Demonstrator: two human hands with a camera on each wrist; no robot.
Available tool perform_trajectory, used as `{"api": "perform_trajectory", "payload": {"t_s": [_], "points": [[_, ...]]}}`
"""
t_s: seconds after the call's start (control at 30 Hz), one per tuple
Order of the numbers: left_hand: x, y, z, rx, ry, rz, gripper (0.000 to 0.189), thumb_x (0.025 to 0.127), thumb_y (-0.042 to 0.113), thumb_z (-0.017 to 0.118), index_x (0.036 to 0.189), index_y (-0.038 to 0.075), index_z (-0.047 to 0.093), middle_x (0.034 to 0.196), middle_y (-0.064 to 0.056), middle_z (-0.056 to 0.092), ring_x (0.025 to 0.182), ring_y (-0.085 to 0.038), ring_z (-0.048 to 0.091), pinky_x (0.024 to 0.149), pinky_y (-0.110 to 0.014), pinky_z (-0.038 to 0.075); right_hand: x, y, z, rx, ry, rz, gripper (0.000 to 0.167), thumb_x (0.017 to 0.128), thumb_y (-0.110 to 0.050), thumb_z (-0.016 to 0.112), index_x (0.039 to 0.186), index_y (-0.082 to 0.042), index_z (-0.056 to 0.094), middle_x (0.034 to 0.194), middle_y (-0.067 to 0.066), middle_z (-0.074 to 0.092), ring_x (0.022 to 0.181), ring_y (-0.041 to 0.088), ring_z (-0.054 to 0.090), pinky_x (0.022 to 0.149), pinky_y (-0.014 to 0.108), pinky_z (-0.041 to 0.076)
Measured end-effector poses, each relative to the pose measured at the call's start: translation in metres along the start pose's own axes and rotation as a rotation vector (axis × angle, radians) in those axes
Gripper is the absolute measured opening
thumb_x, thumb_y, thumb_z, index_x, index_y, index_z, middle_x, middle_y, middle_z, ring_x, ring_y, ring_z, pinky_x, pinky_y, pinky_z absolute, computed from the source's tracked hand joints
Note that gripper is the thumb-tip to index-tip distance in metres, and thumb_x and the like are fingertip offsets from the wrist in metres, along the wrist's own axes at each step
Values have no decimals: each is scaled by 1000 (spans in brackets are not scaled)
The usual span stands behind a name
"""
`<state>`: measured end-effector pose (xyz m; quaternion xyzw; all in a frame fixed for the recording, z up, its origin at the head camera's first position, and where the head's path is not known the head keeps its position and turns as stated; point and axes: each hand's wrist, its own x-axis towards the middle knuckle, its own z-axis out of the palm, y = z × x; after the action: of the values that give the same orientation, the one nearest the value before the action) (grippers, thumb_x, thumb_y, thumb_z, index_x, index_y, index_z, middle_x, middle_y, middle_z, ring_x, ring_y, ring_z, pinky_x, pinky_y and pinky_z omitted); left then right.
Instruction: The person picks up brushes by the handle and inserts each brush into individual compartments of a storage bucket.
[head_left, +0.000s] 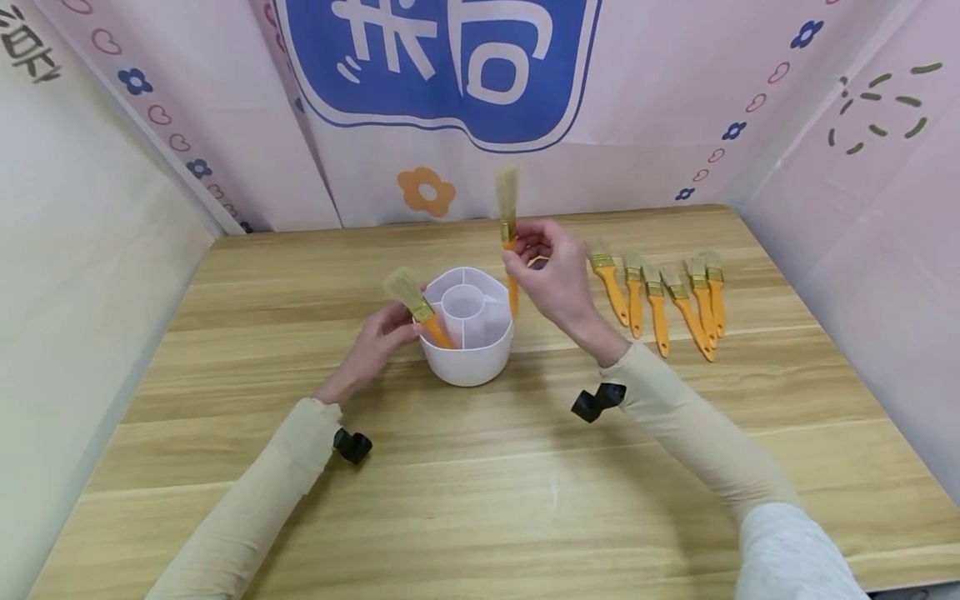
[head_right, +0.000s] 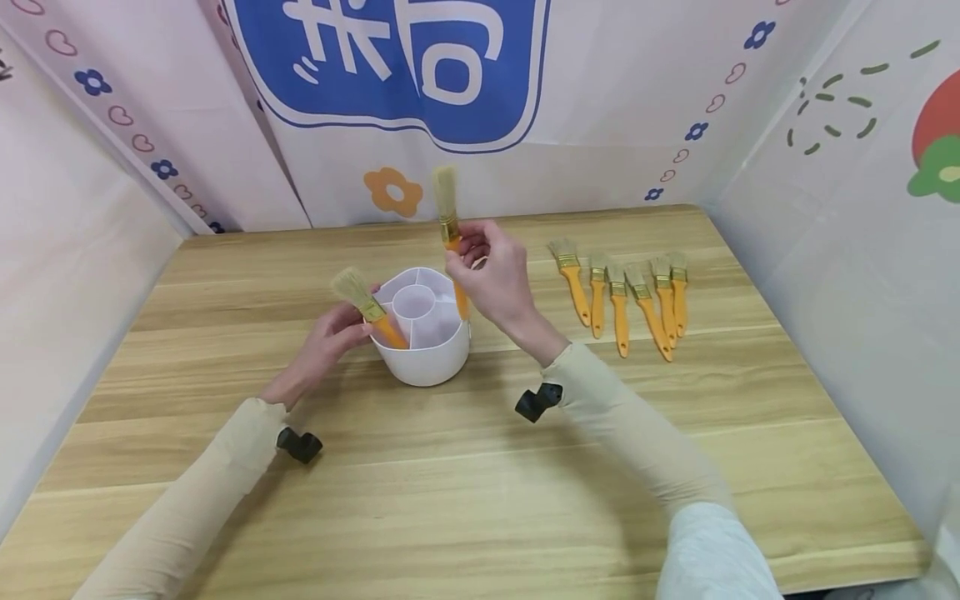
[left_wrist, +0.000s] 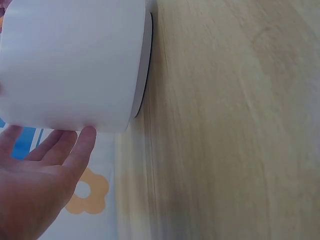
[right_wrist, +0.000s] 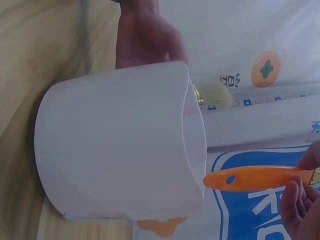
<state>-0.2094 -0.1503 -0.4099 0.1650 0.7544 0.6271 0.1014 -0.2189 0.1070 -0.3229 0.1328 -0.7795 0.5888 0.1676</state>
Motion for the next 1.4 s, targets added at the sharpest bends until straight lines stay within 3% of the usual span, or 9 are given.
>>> {"api": "perform_trajectory", "payload": {"t_s": [0.37, 0.67, 0.87, 1.0, 1.23, 1.4], "points": [[1, -1, -1, 7, 0, -10, 57, 93, 12, 52, 145, 3, 33, 145, -18, 42, 115, -9, 49, 89, -14, 49, -7, -20, 23, 75, -69, -42, 28, 80, 1, 65, 106, 7, 57, 87, 17, 62, 71, 11, 55, 58, 16, 49], [4, -2, 3, -8, -8, 3, 57, 92, 11, 52, 145, 2, 33, 144, -21, 42, 113, -7, 51, 90, -15, 49, -17, -19, 41, 126, -109, -163, 29, 79, 4, 63, 106, 6, 54, 83, 18, 61, 68, 13, 57, 56, 16, 49], [2, -3, 0, 8, 3, 10, 55, 94, 11, 50, 145, 1, 33, 146, -21, 41, 115, -5, 51, 90, -14, 49, -22, -5, 49, 1, -185, -335, 43, 78, 5, 62, 117, 6, 45, 81, 17, 62, 65, 17, 59, 55, 19, 50], [1, -1, -2, 6, 2, 2, 55, 94, 12, 51, 144, -1, 33, 146, -21, 40, 118, -10, 50, 90, -14, 49, -26, 0, 52, -99, -231, -400, 45, 78, 4, 62, 120, 6, 44, 80, 14, 63, 63, 16, 58, 53, 18, 49], [1, 0, -1, 27, 10, -19, 52, 93, 13, 52, 141, -3, 37, 140, -24, 45, 122, -26, 49, 89, -14, 50, -35, 11, 57, -251, -252, -447, 34, 77, -1, 62, 110, 6, 55, 85, 12, 63, 72, 17, 57, 62, 23, 51], [0, -2, -2, 29, 13, -12, 53, 93, 13, 52, 140, -4, 37, 139, -24, 46, 118, -17, 51, 89, -15, 49, -43, 15, 61, -348, -262, -385, 27, 77, -6, 64, 102, 3, 57, 86, 11, 61, 77, 18, 55, 65, 21, 47]]}}
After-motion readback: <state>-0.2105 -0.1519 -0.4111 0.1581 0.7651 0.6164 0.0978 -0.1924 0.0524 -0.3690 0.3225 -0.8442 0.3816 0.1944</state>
